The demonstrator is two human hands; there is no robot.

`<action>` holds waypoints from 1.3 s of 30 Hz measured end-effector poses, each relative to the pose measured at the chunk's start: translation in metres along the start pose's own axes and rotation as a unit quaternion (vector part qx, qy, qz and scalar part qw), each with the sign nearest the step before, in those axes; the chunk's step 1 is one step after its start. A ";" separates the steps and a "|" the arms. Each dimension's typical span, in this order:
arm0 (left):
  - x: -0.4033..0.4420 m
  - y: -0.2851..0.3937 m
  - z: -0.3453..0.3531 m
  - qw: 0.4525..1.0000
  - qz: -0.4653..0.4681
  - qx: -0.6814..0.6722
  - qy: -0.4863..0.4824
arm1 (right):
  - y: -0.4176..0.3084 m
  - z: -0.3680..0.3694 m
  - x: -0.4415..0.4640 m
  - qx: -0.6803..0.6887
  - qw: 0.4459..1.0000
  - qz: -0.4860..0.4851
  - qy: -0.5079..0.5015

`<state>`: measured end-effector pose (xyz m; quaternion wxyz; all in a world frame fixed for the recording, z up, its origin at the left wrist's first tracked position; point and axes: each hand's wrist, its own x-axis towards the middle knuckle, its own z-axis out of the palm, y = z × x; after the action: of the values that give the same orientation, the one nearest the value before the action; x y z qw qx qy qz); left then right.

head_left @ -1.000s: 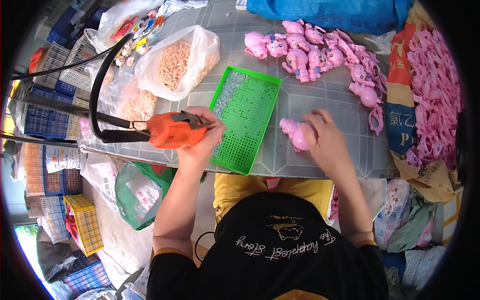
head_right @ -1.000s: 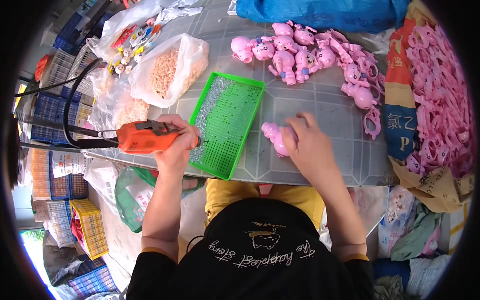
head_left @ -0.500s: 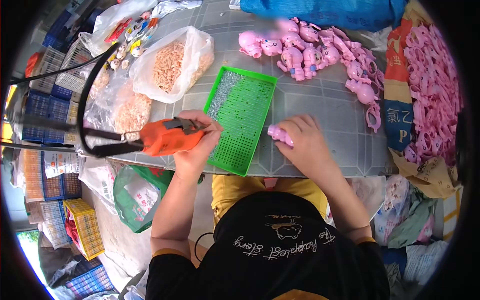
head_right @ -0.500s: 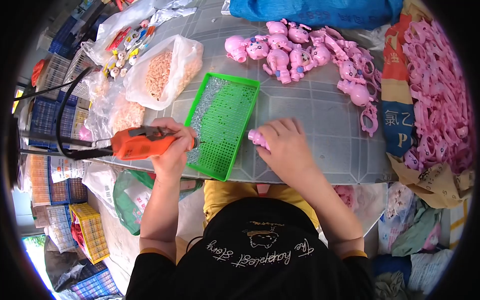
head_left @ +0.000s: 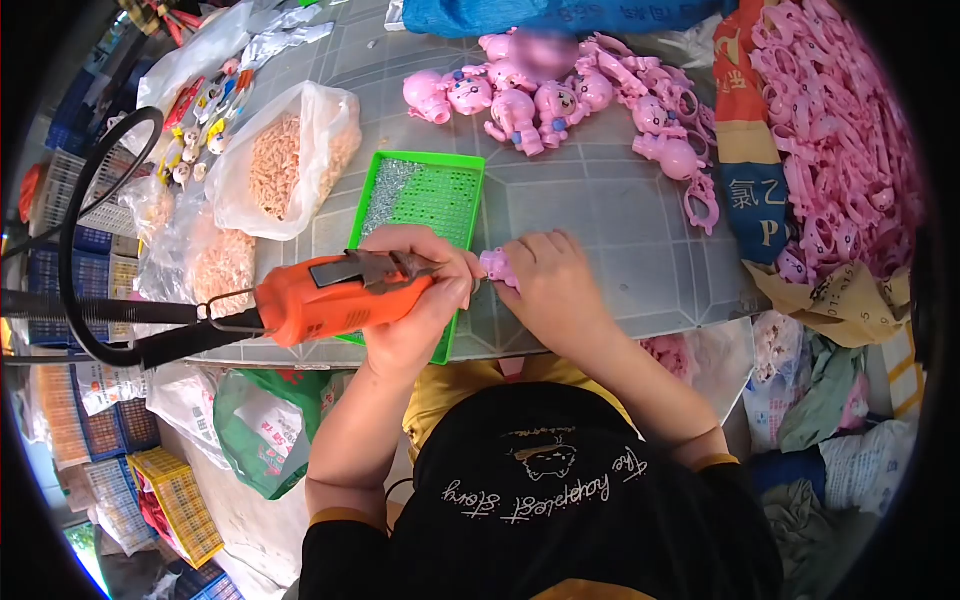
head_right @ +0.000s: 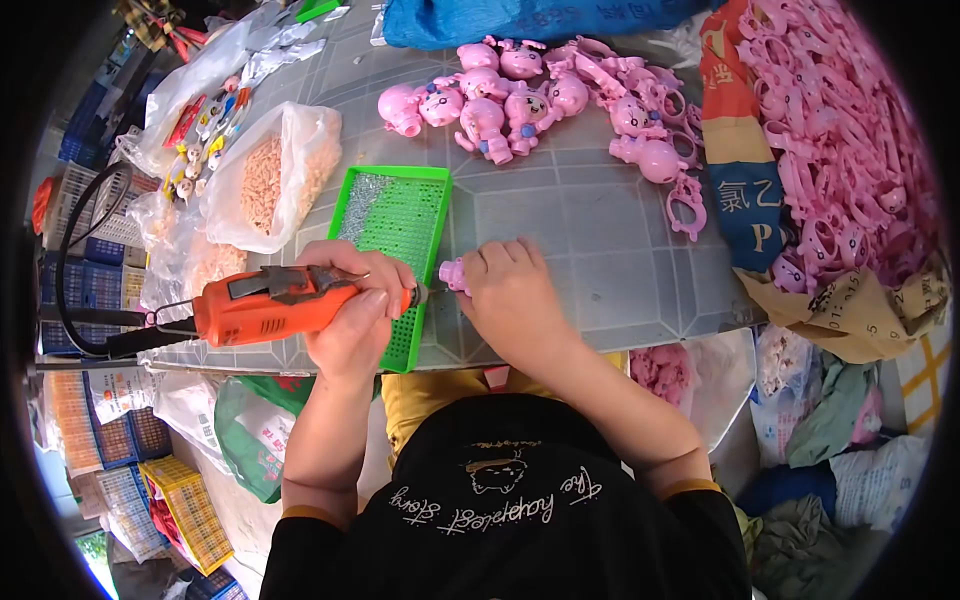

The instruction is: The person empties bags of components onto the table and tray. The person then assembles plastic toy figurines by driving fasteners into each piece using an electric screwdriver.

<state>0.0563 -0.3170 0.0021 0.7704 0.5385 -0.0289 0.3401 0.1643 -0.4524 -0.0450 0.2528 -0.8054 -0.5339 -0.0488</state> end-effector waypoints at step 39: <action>-0.007 0.005 -0.048 0.992 -0.010 0.110 0.066 | 0.003 -0.007 0.003 0.084 0.993 -0.078 -0.024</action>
<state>0.0329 -0.2792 -0.0167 0.7102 0.5965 0.0653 0.3682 0.1694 -0.4537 -0.0387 0.3020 -0.7380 -0.6034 -0.0047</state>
